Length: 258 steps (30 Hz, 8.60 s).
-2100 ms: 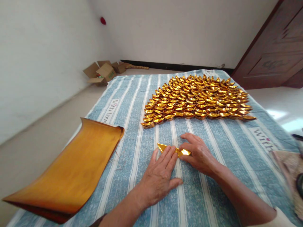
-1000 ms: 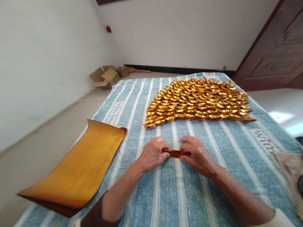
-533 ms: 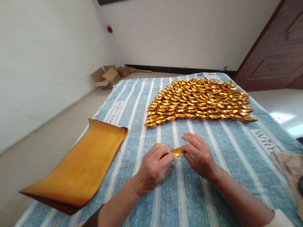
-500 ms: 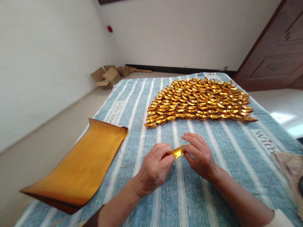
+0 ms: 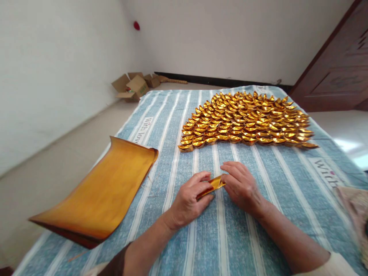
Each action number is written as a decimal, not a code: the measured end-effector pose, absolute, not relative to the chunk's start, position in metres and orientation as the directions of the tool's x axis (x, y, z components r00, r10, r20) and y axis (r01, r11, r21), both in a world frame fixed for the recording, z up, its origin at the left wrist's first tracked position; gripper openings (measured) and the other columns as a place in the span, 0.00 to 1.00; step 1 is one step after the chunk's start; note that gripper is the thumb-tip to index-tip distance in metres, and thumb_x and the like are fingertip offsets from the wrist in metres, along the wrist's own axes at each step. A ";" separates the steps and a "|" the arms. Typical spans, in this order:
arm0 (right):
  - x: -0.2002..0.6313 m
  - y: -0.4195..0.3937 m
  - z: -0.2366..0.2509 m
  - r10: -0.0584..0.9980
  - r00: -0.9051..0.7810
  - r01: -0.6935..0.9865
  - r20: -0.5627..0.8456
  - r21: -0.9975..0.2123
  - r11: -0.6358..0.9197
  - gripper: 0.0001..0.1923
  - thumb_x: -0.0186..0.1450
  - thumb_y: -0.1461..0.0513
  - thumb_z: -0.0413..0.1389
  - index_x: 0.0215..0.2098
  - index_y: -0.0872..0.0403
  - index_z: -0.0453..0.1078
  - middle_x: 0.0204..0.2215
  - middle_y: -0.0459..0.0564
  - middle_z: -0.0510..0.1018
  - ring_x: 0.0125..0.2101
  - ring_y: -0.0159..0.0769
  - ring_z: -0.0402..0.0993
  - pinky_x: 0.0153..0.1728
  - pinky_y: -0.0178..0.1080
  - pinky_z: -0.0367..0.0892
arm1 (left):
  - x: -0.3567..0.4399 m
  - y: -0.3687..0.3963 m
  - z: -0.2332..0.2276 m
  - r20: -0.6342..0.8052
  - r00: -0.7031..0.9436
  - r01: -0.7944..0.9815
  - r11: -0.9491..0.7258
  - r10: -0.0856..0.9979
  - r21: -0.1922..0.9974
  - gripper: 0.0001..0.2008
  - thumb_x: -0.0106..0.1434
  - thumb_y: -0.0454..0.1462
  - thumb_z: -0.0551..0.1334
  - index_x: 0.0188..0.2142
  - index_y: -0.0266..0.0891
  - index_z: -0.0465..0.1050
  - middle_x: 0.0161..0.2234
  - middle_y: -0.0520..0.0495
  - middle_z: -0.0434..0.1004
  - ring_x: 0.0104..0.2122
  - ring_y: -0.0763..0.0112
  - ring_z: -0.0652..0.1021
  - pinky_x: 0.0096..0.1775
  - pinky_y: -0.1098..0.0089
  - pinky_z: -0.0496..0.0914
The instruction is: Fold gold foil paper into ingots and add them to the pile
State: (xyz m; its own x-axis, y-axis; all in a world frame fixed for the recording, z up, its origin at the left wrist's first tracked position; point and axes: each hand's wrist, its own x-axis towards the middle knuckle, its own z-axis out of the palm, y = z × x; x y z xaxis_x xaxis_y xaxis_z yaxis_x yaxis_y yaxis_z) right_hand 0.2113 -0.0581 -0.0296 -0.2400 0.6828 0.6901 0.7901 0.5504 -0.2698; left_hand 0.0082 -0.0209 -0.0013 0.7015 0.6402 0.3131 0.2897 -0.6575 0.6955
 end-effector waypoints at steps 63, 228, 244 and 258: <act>0.194 -0.073 -0.031 0.863 -0.210 0.756 0.460 -0.483 0.441 0.10 0.65 0.67 0.53 0.29 0.53 0.75 0.43 0.54 0.75 0.49 0.45 0.67 0.47 0.52 0.66 | 0.002 -0.015 0.002 0.151 0.645 0.471 -0.545 0.749 0.694 0.04 0.60 0.32 0.61 0.30 0.39 0.74 0.29 0.50 0.73 0.32 0.70 0.74 0.33 0.71 0.70; 0.212 -0.076 -0.003 0.828 -0.516 0.645 0.218 -0.537 0.544 0.07 0.65 0.60 0.56 0.35 0.47 0.77 0.57 0.49 0.66 0.59 0.48 0.60 0.57 0.51 0.62 | 0.012 -0.031 -0.007 0.206 0.733 0.496 -0.716 0.649 0.492 0.14 0.62 0.33 0.59 0.48 0.37 0.70 0.53 0.41 0.71 0.52 0.59 0.71 0.51 0.55 0.65; 0.214 -0.073 -0.016 0.835 -0.495 0.597 0.238 -0.605 0.526 0.10 0.66 0.64 0.52 0.40 0.48 0.75 0.59 0.49 0.64 0.62 0.44 0.54 0.59 0.55 0.56 | 0.001 -0.027 -0.007 0.206 0.770 0.389 -0.701 0.604 0.598 0.11 0.55 0.32 0.62 0.40 0.37 0.73 0.57 0.38 0.66 0.54 0.58 0.70 0.53 0.55 0.63; 0.211 -0.074 -0.010 0.888 -0.424 0.580 0.178 -0.700 0.417 0.07 0.65 0.60 0.55 0.38 0.50 0.75 0.57 0.51 0.67 0.61 0.47 0.55 0.59 0.57 0.56 | 0.009 -0.032 -0.002 0.160 0.734 0.468 -0.662 0.660 0.586 0.07 0.58 0.34 0.64 0.38 0.43 0.76 0.56 0.44 0.67 0.53 0.57 0.70 0.52 0.51 0.63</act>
